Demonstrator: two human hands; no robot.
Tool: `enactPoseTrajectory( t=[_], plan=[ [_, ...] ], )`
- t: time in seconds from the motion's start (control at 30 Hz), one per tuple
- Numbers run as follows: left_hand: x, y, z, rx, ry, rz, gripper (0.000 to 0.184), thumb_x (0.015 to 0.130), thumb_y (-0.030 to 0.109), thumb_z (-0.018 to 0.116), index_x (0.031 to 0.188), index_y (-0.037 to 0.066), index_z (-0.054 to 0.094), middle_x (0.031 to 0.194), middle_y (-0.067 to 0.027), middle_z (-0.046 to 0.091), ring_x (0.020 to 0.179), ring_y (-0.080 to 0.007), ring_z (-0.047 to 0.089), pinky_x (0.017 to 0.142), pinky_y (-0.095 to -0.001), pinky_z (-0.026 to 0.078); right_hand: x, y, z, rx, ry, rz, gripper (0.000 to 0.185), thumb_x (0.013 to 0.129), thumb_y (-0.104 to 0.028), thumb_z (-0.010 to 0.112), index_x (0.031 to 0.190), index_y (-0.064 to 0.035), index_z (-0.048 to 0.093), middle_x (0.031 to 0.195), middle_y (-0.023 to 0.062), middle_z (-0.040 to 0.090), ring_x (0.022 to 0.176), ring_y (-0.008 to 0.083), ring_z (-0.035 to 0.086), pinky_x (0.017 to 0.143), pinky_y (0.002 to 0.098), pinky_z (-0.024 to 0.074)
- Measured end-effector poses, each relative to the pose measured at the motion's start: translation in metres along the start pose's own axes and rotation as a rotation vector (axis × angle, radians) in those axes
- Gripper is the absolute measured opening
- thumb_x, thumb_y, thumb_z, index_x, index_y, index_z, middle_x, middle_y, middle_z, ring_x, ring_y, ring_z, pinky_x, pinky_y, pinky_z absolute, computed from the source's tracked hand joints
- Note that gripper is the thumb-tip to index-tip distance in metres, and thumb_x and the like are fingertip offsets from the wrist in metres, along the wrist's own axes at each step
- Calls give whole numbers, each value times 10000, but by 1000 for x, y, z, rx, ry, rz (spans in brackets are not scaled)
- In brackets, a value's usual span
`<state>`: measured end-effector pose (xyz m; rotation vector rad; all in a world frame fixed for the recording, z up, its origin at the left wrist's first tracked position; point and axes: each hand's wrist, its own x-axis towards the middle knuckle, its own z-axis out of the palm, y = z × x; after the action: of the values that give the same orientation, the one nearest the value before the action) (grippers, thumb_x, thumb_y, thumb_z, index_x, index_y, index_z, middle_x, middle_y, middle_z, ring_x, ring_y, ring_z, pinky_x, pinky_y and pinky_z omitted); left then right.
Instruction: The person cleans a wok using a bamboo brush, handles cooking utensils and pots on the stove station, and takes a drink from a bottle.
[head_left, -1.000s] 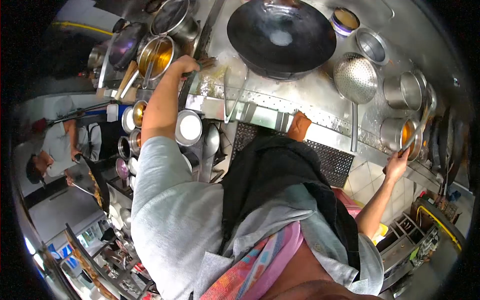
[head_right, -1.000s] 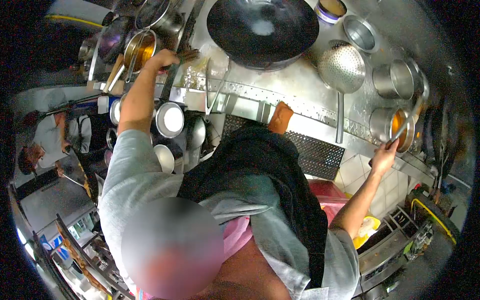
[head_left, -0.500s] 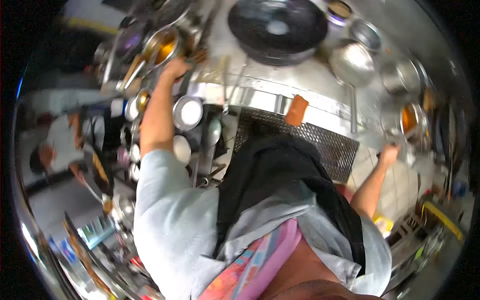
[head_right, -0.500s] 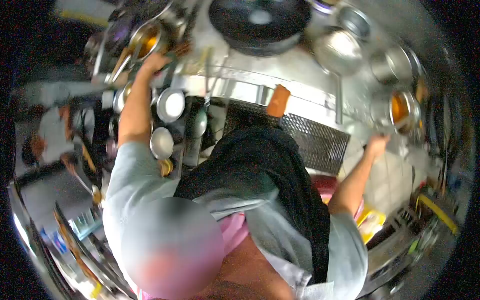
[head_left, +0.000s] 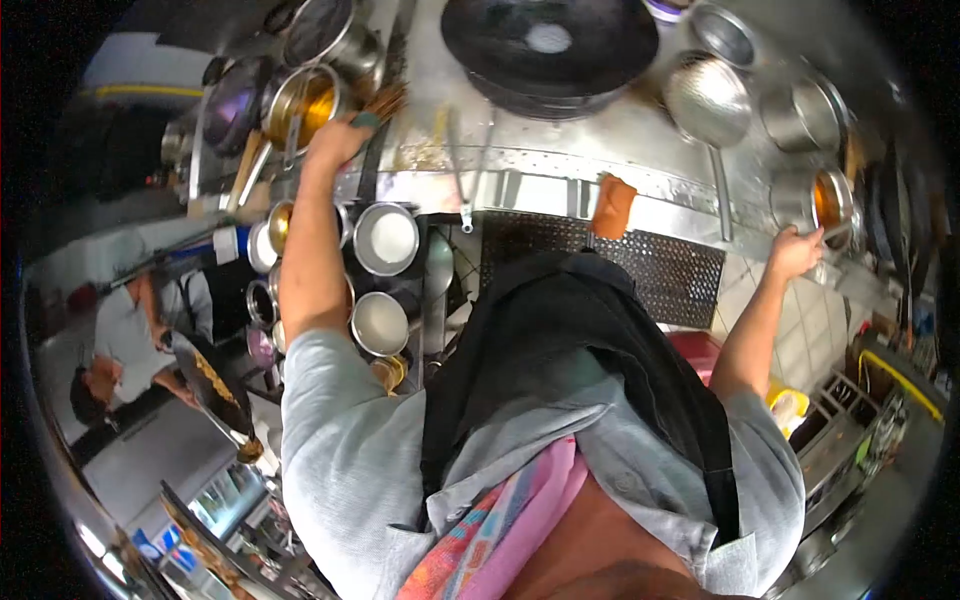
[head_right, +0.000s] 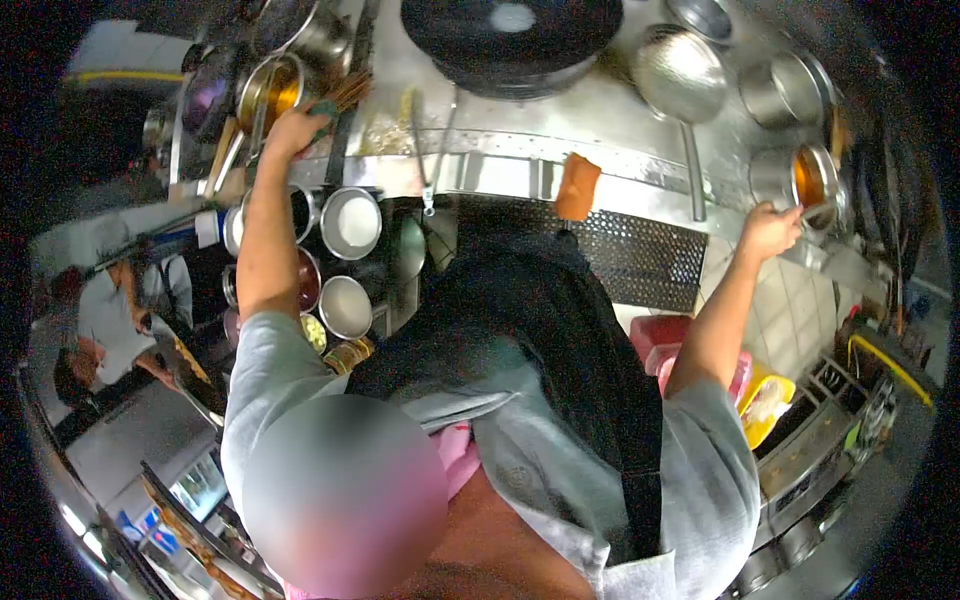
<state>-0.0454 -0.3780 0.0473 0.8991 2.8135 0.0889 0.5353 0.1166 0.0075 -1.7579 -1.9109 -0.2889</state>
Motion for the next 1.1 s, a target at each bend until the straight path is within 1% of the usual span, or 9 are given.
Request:
enactPoseTrajectory(
  t=[0.03,0.13,0.3,0.4,0.63,0.77,0.87,0.97,1.1],
  plan=[
    [0,7,-10,-51,-61,-56,545,754,408,610,1224,131,603,931,-197,677,699,-286,666,718,-400,515,-9,-4,16,199,149,-286,385,774,-153,593,1125,2,608,1070,195,630,981,320,615,843,440,491],
    [11,40,-25,-167,-208,-180,521,761,393,608,1219,145,609,873,-173,679,590,-245,643,628,-376,528,-134,-157,34,981,-531,-358,327,842,-51,455,1130,7,596,1079,175,634,974,295,608,853,378,472],
    [34,34,26,-283,-307,-315,556,779,359,615,1296,169,537,805,-119,667,531,-201,599,508,-333,516,-336,-364,-25,889,-1437,-960,487,791,-19,484,1277,-34,504,1140,254,594,1033,389,586,903,444,468],
    [7,35,23,-304,-306,-288,506,756,360,591,1208,132,605,827,-153,686,555,-254,638,557,-369,534,-402,-404,-9,570,-1548,-1092,651,771,-36,489,1402,-18,332,1454,260,296,1281,403,411,1037,415,393],
    [-49,-8,2,-144,-309,-79,528,771,388,578,1220,111,601,1112,-202,630,995,-350,620,875,-409,489,-405,-368,-12,946,-1257,-1095,455,789,-142,599,1213,-1,515,1092,218,580,1007,394,570,862,411,469],
    [-21,-6,-12,-138,-269,-56,534,782,390,582,1254,141,583,1161,-199,611,1098,-347,581,939,-400,455,-370,-315,-25,529,-2140,283,448,831,-329,633,1141,-14,557,1123,149,615,1073,360,567,887,516,445],
    [46,-5,15,-252,-181,-59,586,771,391,598,1301,147,546,1092,-184,655,974,-317,644,869,-381,493,-387,-301,-6,676,-2196,755,517,862,-384,649,1228,-54,494,1215,122,575,1143,275,522,937,503,415],
    [86,25,38,-422,-245,-214,641,766,378,608,1352,142,495,851,-118,687,559,-227,610,586,-349,514,-398,-319,17,908,-2166,847,428,883,-392,614,1158,-76,524,1074,85,613,1020,225,558,887,454,430],
    [66,33,46,-363,-428,-135,613,754,324,592,1332,134,513,807,-138,679,560,-242,613,544,-369,506,-382,-323,7,994,-2045,892,292,912,-379,582,1002,-101,593,799,9,571,694,155,528,655,338,436]
  ],
)
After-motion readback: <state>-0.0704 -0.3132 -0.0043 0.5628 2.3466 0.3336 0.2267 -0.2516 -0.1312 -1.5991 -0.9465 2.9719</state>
